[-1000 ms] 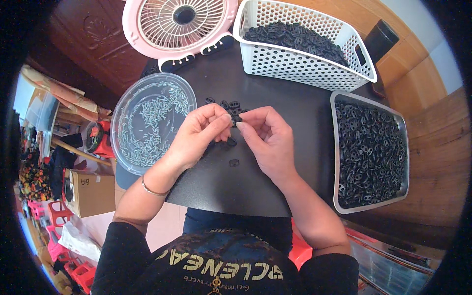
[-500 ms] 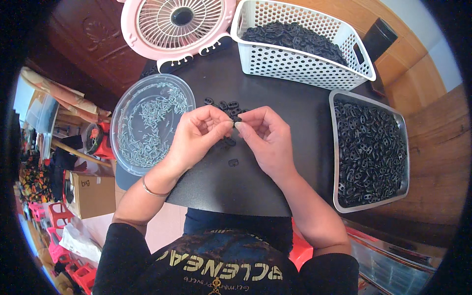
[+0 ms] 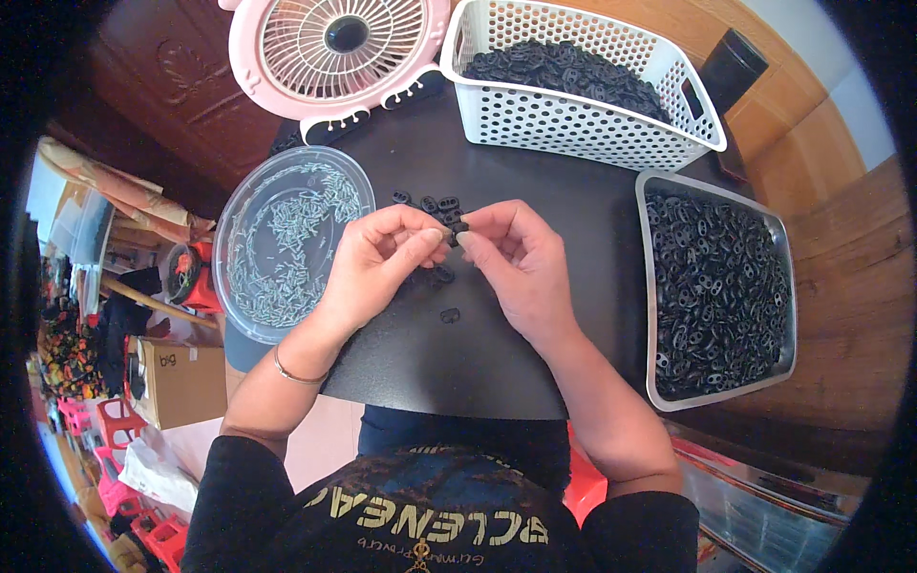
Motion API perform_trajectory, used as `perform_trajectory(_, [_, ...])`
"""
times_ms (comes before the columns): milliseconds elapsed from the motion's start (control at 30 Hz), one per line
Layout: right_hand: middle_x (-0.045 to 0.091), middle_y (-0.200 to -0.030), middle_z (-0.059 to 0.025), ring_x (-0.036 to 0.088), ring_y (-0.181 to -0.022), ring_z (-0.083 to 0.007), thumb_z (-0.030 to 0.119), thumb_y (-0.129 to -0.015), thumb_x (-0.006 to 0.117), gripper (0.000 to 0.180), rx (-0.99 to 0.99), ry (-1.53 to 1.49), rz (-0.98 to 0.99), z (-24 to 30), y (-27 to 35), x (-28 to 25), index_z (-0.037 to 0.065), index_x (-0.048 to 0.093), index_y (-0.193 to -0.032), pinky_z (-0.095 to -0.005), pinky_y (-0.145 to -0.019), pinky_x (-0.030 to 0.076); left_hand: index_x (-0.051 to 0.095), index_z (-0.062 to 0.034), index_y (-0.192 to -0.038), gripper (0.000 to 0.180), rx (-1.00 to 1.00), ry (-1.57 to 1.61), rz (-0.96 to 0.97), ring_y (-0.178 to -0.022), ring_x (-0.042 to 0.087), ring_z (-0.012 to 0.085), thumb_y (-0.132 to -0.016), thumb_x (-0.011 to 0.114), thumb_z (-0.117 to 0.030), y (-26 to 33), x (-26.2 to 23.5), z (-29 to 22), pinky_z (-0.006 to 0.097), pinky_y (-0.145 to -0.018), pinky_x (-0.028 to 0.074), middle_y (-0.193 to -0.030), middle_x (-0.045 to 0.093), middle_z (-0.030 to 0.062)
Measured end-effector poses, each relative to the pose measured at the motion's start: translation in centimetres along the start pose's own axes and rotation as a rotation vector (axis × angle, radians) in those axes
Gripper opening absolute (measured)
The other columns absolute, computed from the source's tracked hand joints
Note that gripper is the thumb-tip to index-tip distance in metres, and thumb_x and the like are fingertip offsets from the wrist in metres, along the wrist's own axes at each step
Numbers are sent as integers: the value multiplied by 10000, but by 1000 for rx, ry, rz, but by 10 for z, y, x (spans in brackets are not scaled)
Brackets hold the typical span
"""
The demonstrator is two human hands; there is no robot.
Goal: The person sits at a table and repeatedly picks up small black plastic components and silver screws. They insert the screws into the plastic parts by hand and place the assembled units into a white basket. The process is repetitive, involving handling items one at a time.
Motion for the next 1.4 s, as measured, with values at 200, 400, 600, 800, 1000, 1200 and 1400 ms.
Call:
perform_trajectory(200, [569, -825, -21, 538, -738, -61, -3, -788, 575, 144, 36, 3, -22, 2, 1, 2, 15, 555, -929, -196, -666, 447, 566, -9, -864, 175, -69, -31, 65, -644, 542, 63, -873, 512, -175, -1, 2, 3, 201, -597, 450, -700, 584, 23])
perform_trajectory(400, [574, -840, -27, 554, -800, -95, -51, -770, 553, 136, -187, 125, 8, 8, 2, 3, 18, 580, -884, -210, -703, 455, 553, -13, -841, 170, -61, 27, 62, -634, 534, 56, -872, 515, -176, 0, 3, 1, 190, -585, 440, -697, 580, 19])
perform_trajectory(600, [599, -847, -72, 579, -796, -153, -98, -685, 558, 162, -342, 371, -8, 17, 5, 6, 38, 611, -753, -249, -692, 464, 548, -9, -845, 159, -92, 2, 83, -633, 539, 55, -870, 519, -164, 1, 3, 1, 186, -577, 438, -694, 580, 18])
perform_trajectory(800, [597, -844, -74, 580, -800, -160, -103, -674, 560, 164, -373, 381, -14, 19, 5, 7, 33, 610, -752, -259, -690, 471, 551, -23, -848, 132, -101, 48, 93, -634, 543, 66, -865, 523, -150, 1, 5, 1, 179, -558, 409, -686, 584, 22])
perform_trajectory(1000, [556, -898, -74, 563, -838, -140, -116, -710, 527, 166, -280, 221, 4, 13, 2, 3, 7, 590, -802, -253, -742, 478, 554, -25, -844, 113, -180, 39, 120, -638, 547, 70, -851, 539, -136, 2, 6, 3, 181, -566, 417, -715, 596, 31])
perform_trajectory(1200, [552, -904, -74, 560, -842, -134, -115, -729, 508, 168, -240, 204, 11, 12, 2, 4, 7, 580, -820, -248, -750, 474, 558, -23, -838, 76, -200, 143, 147, -645, 554, 76, -831, 554, -99, 3, 8, 5, 185, -577, 429, -730, 605, 47])
perform_trajectory(1400, [554, -901, -61, 554, -834, -115, -107, -753, 492, 177, -225, 184, 5, 9, 2, 4, 6, 573, -862, -241, -762, 461, 561, -17, -849, 65, -212, 201, 120, -658, 561, 77, -811, 574, -67, 2, 7, 7, 186, -598, 439, -743, 607, 49])
Point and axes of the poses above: each hand's wrist, its own y-axis away from the middle knuckle, its own x-axis out of the palm, z = x × y, the point moved 7 cm from there along -y, towards the middle knuckle
